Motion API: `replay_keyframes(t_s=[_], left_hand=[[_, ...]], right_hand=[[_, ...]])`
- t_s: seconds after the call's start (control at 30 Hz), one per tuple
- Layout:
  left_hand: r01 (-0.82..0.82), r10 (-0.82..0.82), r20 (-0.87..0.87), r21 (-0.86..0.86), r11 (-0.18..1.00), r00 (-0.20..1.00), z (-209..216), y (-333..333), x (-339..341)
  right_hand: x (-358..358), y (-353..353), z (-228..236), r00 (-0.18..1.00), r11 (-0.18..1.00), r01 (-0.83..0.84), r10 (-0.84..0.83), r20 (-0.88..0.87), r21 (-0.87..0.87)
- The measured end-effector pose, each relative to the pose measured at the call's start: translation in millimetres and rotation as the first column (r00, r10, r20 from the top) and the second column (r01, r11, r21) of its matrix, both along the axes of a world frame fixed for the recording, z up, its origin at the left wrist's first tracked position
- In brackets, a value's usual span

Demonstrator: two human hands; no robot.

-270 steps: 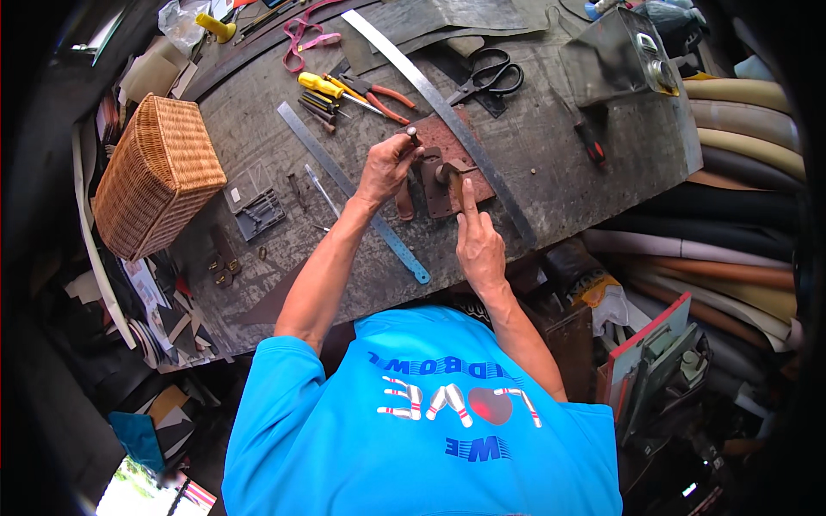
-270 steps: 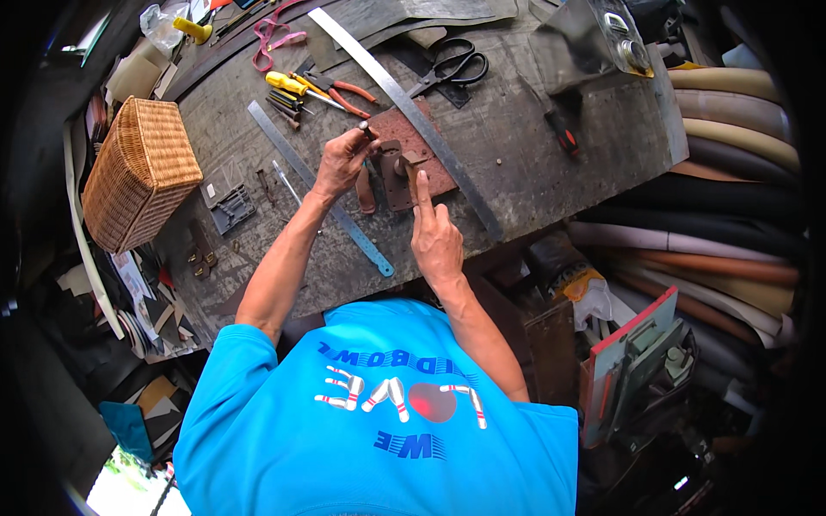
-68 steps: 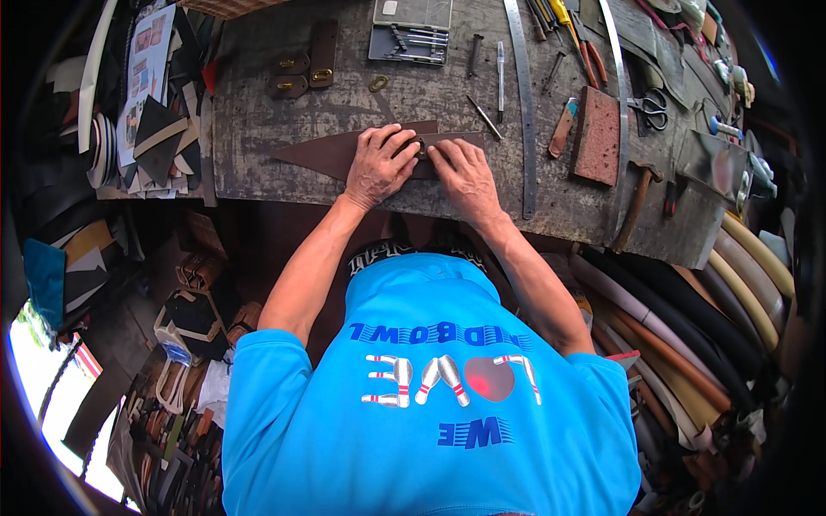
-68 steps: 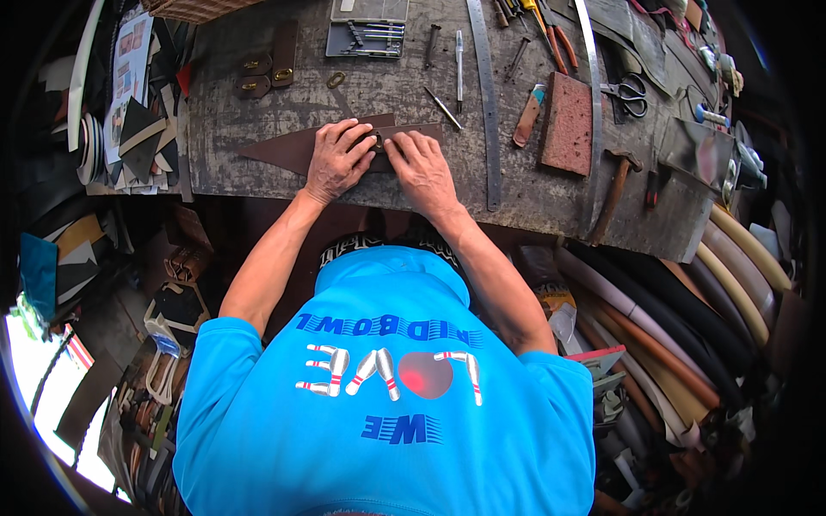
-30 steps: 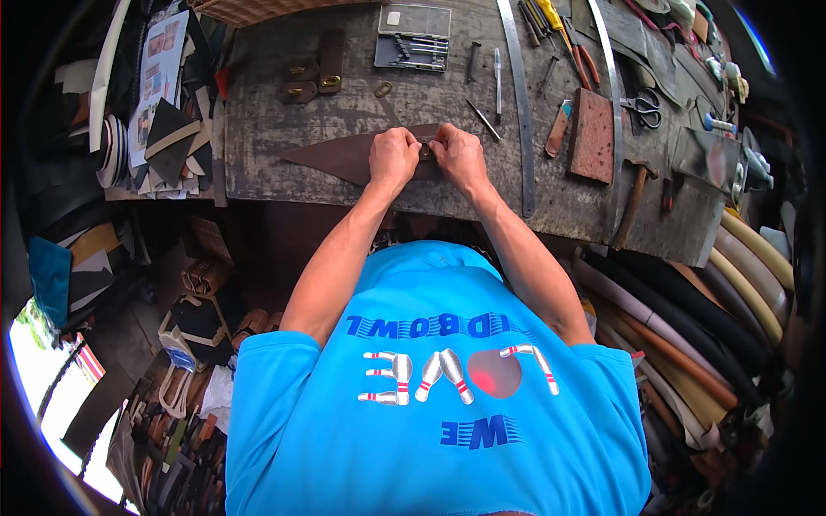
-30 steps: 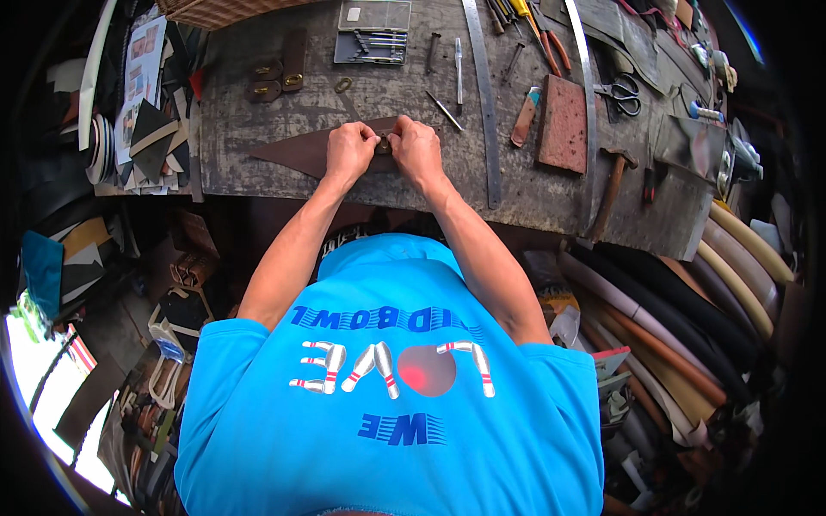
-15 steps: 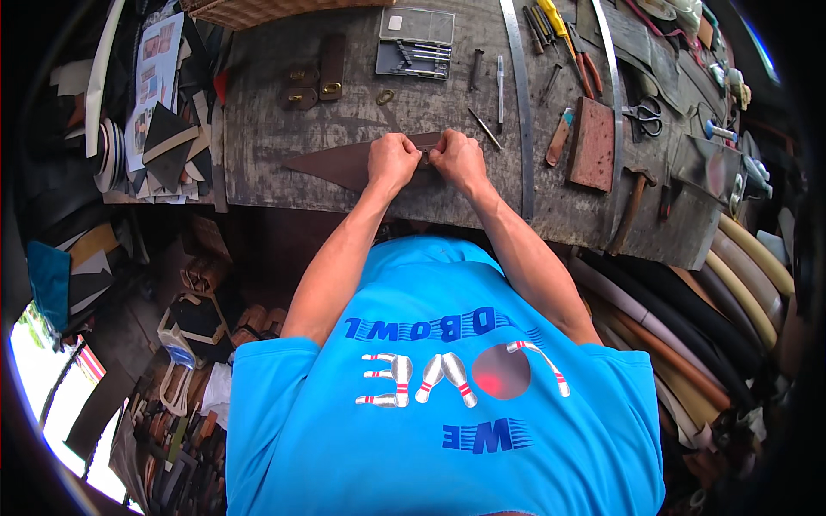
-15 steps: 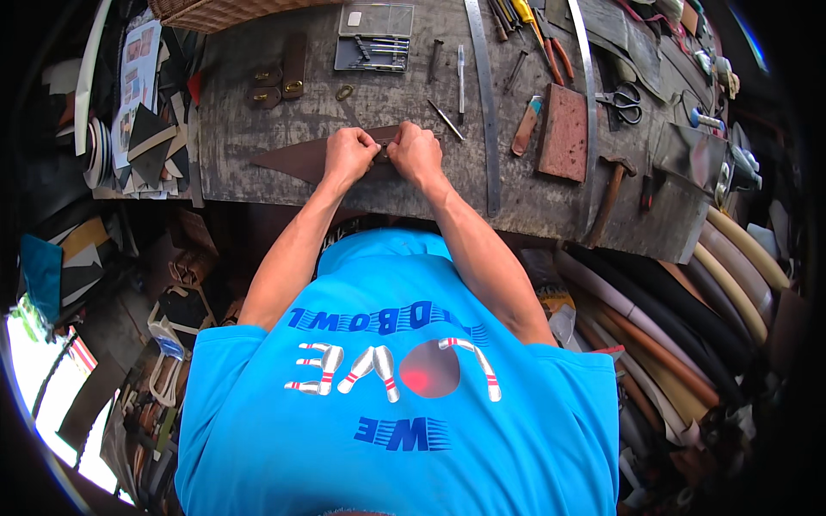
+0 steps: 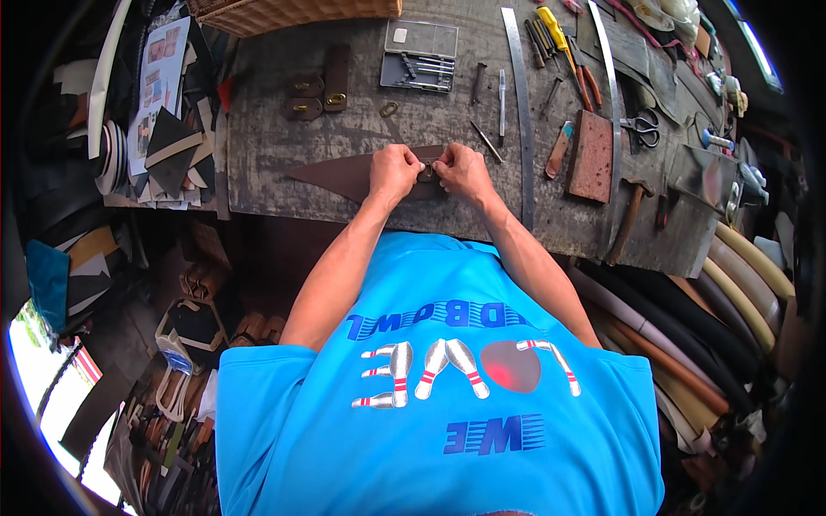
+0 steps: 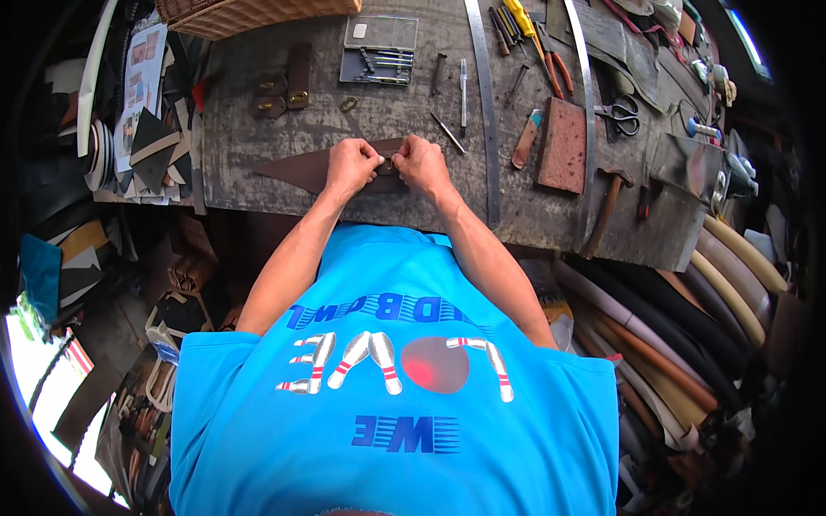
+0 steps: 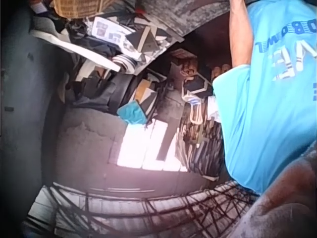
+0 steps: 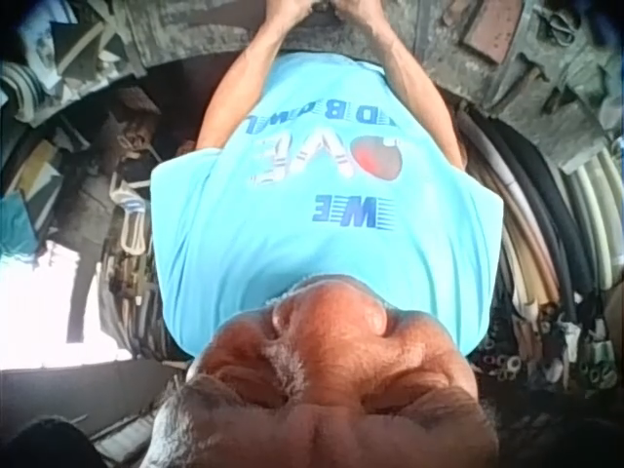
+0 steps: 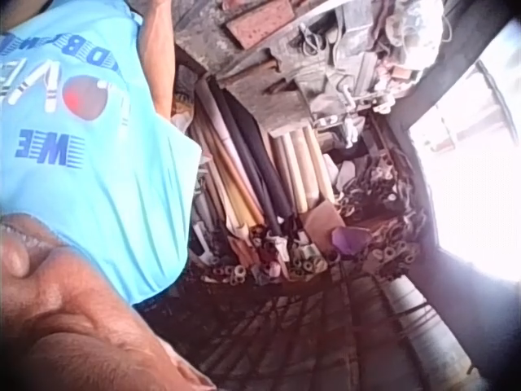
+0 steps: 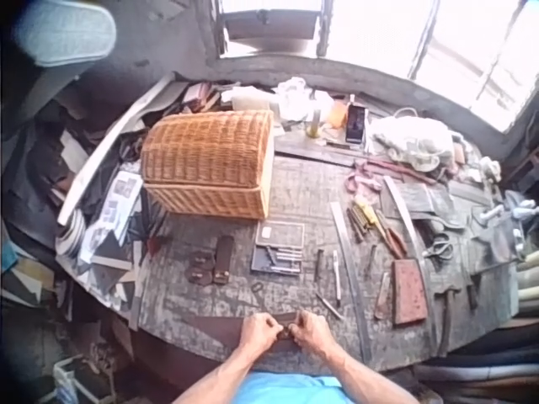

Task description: The recorder is attaching leather straps and hardware components to a wicker basket to assemble a bag.

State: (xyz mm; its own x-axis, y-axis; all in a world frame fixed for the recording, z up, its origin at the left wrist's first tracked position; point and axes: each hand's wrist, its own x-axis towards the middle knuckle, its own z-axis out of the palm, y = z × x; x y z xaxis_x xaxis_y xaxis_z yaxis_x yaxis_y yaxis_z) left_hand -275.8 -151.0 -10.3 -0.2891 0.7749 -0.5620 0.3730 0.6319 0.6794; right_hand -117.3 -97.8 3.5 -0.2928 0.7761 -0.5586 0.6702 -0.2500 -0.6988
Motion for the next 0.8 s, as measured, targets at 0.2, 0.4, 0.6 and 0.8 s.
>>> replay_keyframes(t_s=[0.2,0.4,0.6,0.8], left_hand=[[0.044,-0.043,0.073,-0.017,0.999,0.996,6,6,-3],[0.045,-0.046,-0.014,-0.063,0.997,0.999,-15,8,-3],[0.043,-0.043,0.003,-0.065,0.997,0.999,-4,6,-2],[0.022,-0.02,-0.027,0.08,0.997,0.999,-15,-1,1]], right_hand=[[-2,4,3,0.999,0.996,0.002,-0.005,-0.034,-0.091],[-3,6,-4,1.0,0.996,0.001,0.0,0.004,-0.093],[-2,-5,-6,1.0,0.999,0.02,-0.019,0.021,-0.028],[3,-15,-20,0.997,0.987,0.076,-0.073,-0.027,0.145]])
